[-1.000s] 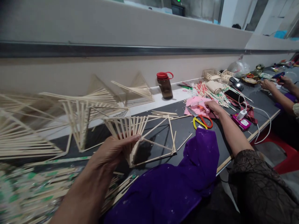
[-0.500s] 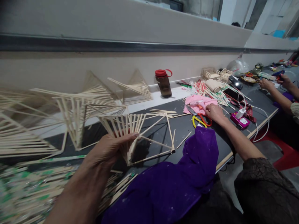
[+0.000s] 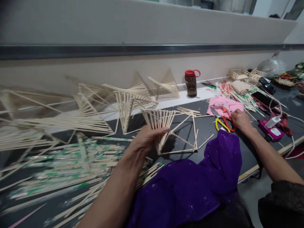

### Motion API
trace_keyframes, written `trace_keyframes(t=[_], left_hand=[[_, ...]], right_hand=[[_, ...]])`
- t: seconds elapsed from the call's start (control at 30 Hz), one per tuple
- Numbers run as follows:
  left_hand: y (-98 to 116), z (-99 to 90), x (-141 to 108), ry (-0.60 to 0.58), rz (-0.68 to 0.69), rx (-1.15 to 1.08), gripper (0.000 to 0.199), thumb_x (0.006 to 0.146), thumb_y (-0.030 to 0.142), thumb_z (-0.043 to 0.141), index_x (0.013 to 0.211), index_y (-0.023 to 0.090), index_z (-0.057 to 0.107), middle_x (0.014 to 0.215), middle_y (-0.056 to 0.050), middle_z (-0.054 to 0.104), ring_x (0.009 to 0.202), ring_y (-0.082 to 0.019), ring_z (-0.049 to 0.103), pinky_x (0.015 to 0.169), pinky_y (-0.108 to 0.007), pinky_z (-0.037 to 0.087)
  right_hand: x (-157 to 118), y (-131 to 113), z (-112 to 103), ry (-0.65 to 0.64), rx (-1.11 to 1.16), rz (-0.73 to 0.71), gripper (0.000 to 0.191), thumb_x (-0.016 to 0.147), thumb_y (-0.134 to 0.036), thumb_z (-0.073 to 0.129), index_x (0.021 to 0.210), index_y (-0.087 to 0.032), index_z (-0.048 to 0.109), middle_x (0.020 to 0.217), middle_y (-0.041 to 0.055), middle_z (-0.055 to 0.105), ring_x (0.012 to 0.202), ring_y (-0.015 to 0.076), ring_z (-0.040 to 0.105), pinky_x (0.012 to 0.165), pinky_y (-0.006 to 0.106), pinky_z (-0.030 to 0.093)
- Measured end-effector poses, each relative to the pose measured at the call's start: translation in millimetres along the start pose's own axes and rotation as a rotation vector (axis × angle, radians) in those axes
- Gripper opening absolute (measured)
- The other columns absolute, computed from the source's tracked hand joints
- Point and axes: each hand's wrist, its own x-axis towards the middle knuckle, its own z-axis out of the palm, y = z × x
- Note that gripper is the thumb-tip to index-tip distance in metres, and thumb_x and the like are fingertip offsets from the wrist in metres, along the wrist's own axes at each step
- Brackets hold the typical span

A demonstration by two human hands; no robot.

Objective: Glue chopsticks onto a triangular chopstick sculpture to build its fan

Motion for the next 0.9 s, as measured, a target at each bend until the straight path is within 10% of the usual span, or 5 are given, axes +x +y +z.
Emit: trace_keyframes(t=[0.2,0.4,0.6,0.9], left_hand=[[4,-0.4,-4,-0.045,-0.031,0.069,0.026,0.037,0.021,0.084,0.053,0.012,0.065,0.050,0.000,0.061,0.047,-0.010,0.052,0.049,-0.021,0.038],[7,-8.3,-3,-0.068,-0.085,0.169,0.027,0.036,0.022,0.084,0.053,0.012,0.065,0.050,0.000,0.061,0.046,-0.010,0.051,0.047,-0.021,0.037],[2,-18.3,3,-0.059,-0.112,0.203,0.030,0.037,0.023,0.085,0.059,0.012,0.067,0.054,-0.001,0.064,0.049,-0.012,0.055,0.050,-0.022,0.041],[2,-12.9,5,-0.006,-0.153,0.269,0.026,0.038,0.021,0.082,0.056,0.015,0.064,0.051,0.000,0.060,0.046,-0.013,0.054,0.047,-0.024,0.043]], right_hand=[[1,-25,-36,0.103,0.079,-0.038,0.036,0.094,-0.034,0.044,0.113,-0.017,0.070,0.118,0.0143,0.066,0.098,0.0258,0.064,0.070,0.031,0.044],[36,-116,-83,0.081,0.878,-0.502,0.028,0.090,-0.025,0.054,0.112,-0.022,0.071,0.115,0.0056,0.069,0.107,0.0183,0.062,0.095,0.032,0.045],[64,-178,-52,-0.386,1.362,-0.551,0.021,0.090,-0.024,0.056,0.100,-0.016,0.073,0.105,0.0061,0.073,0.095,0.0132,0.064,0.093,0.031,0.047],[61,-183,-26,-0.591,1.694,-0.364,0.010,0.083,-0.019,0.065,0.086,-0.018,0.076,0.083,0.0007,0.074,0.082,0.0092,0.064,0.086,0.025,0.048]])
